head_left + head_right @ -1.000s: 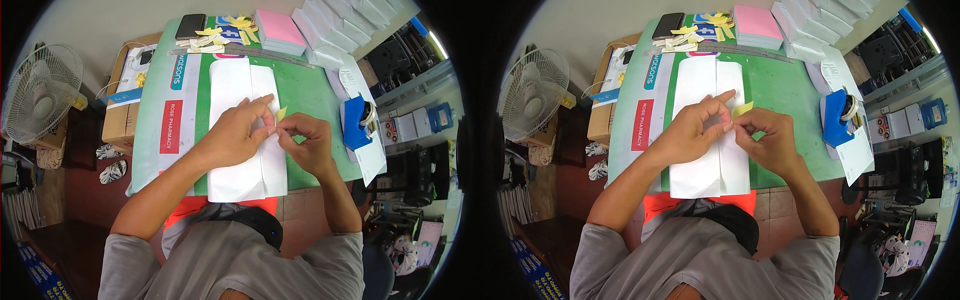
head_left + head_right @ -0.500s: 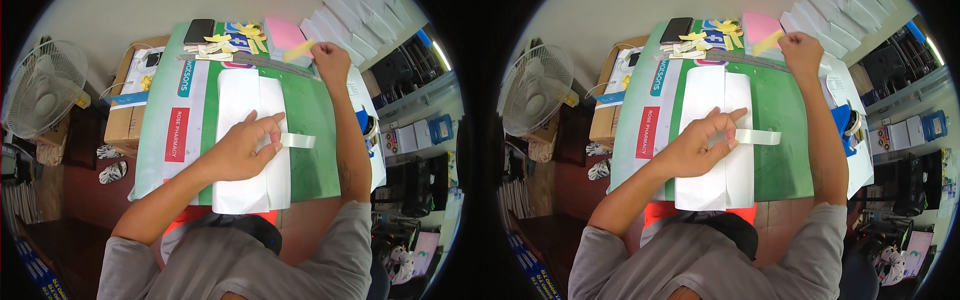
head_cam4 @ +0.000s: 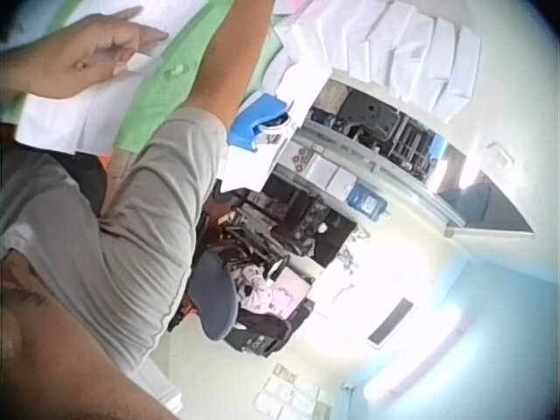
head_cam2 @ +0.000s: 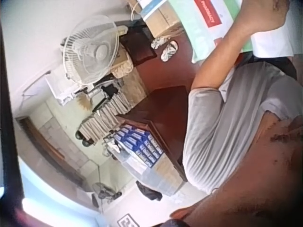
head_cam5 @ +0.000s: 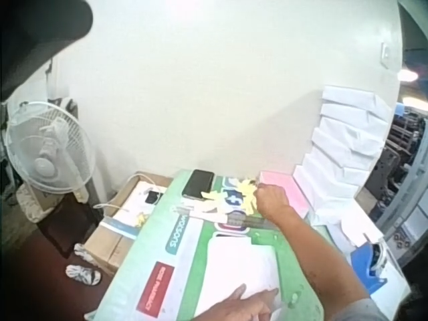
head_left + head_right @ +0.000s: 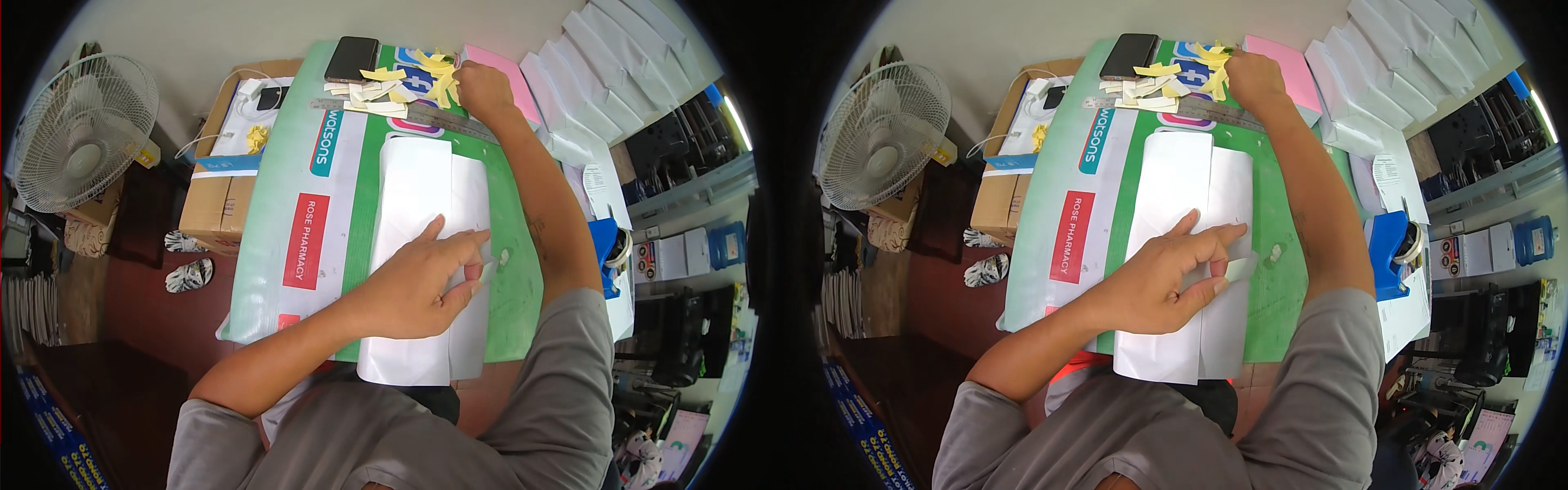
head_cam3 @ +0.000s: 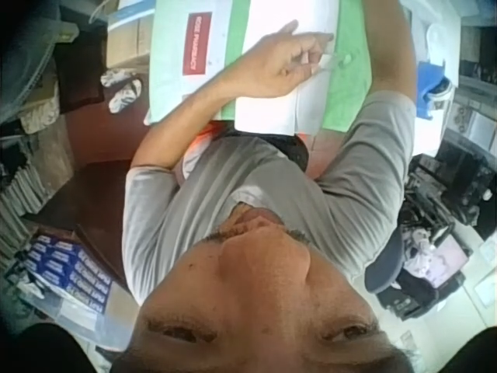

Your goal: Organizing, stacking, and wrapping bundles of printed prescription forms with white paper and adhesive strips.

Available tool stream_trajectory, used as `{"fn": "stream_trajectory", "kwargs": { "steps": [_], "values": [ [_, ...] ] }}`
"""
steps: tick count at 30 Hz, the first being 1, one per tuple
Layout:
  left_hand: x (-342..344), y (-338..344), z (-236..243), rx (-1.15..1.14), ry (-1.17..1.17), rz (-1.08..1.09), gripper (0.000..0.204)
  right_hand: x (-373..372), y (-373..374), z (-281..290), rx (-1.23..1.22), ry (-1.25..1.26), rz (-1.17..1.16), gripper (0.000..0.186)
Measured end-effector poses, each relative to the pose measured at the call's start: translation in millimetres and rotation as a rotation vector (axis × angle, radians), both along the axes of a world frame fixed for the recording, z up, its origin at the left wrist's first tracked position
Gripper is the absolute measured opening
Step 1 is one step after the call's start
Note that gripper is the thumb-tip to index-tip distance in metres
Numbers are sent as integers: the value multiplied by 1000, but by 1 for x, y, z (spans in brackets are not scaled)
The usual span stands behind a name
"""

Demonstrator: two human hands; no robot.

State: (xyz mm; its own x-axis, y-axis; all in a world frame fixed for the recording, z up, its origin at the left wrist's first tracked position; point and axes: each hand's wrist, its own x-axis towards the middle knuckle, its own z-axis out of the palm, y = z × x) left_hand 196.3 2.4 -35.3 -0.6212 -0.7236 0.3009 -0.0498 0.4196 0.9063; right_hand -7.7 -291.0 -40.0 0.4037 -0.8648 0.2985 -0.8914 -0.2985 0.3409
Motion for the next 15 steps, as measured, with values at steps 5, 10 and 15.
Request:
{"fn": "stream_trajectory", "kwargs": {
  "steps": [5,10,15],
  "values": [
    [1,-2,7,61,-41,3,12,-17,53,11,-121,-476,85,17],
    [2,2,2,-31,28,68,12,-39,168,72,644,-956,-219,60],
    [-4,3,2,-96,7,35,12,-50,259,81,970,-1055,-336,67]
  ]
}}
